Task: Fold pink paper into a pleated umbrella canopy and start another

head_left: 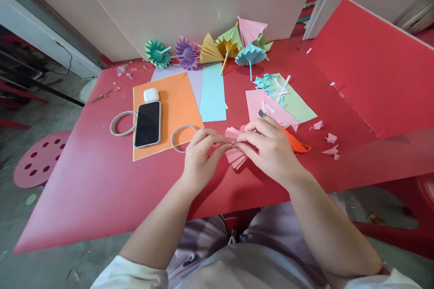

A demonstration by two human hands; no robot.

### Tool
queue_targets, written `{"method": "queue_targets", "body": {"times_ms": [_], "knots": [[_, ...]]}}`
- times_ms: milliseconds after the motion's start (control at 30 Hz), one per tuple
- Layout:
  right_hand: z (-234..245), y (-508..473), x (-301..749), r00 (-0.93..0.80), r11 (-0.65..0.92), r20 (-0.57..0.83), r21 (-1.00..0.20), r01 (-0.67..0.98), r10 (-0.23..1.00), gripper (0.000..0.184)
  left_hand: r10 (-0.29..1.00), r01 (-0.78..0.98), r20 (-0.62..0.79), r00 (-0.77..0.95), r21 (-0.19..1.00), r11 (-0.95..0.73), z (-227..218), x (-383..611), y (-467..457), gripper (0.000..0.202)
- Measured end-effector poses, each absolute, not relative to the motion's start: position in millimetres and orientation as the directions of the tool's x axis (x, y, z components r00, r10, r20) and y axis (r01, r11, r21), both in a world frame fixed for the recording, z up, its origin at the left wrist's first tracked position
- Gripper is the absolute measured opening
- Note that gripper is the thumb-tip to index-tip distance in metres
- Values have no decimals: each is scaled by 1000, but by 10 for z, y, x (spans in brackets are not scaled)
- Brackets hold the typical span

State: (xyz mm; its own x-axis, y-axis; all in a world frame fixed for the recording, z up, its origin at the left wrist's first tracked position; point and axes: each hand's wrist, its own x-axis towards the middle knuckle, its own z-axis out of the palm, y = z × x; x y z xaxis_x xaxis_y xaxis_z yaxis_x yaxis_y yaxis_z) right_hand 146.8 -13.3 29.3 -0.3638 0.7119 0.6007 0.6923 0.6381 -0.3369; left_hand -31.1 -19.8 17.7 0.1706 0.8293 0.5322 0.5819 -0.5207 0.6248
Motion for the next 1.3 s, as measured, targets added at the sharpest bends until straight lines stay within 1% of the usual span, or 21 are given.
{"method": "queue_targets", "body": {"times_ms": [100,167,233,300,400,467,567,667,767,867,967,1133,1300], "knots": [[279,-120,1474,-318,605,580,-408,684,750,7,807,562,569,159,620,-548,188,-309,-209,5],[271,-114,1482,-293,583,562,-450,676,773,7,802,567,574,166,610,-553,187,-301,-218,11],[262,-111,1487,-279,568,549,-473,673,788,7,809,584,557,191,598,-549,177,-288,-225,14],[256,-110,1488,-270,560,545,-482,674,794,7,808,583,542,233,588,-562,160,-281,-226,12],[259,-113,1484,-263,556,547,-483,676,795,9,778,541,571,262,581,-608,138,-290,-214,10],[271,-118,1485,-260,557,550,-486,674,794,8,756,539,602,256,561,-629,135,-304,-205,8],[289,-127,1485,-284,585,564,-472,660,776,7,758,584,614,219,540,-606,146,-317,-203,10],[296,-133,1473,-330,625,597,-394,674,731,10,816,598,557,156,604,-527,164,-313,-217,11],[298,-136,1453,-355,635,621,-310,708,699,14,872,571,475,122,685,-453,180,-300,-235,13],[306,-133,1444,-385,639,616,-260,724,687,15,888,530,449,104,730,-431,185,-293,-244,13],[304,-125,1449,-402,644,609,-246,724,684,14,886,506,454,96,744,-436,181,-294,-244,12],[272,-127,1448,-358,648,661,-257,717,659,7,893,419,444,75,799,-432,166,-288,-252,15],[260,-144,1419,-336,626,670,-248,739,662,10,906,320,417,74,850,-418,165,-269,-276,21]]}}
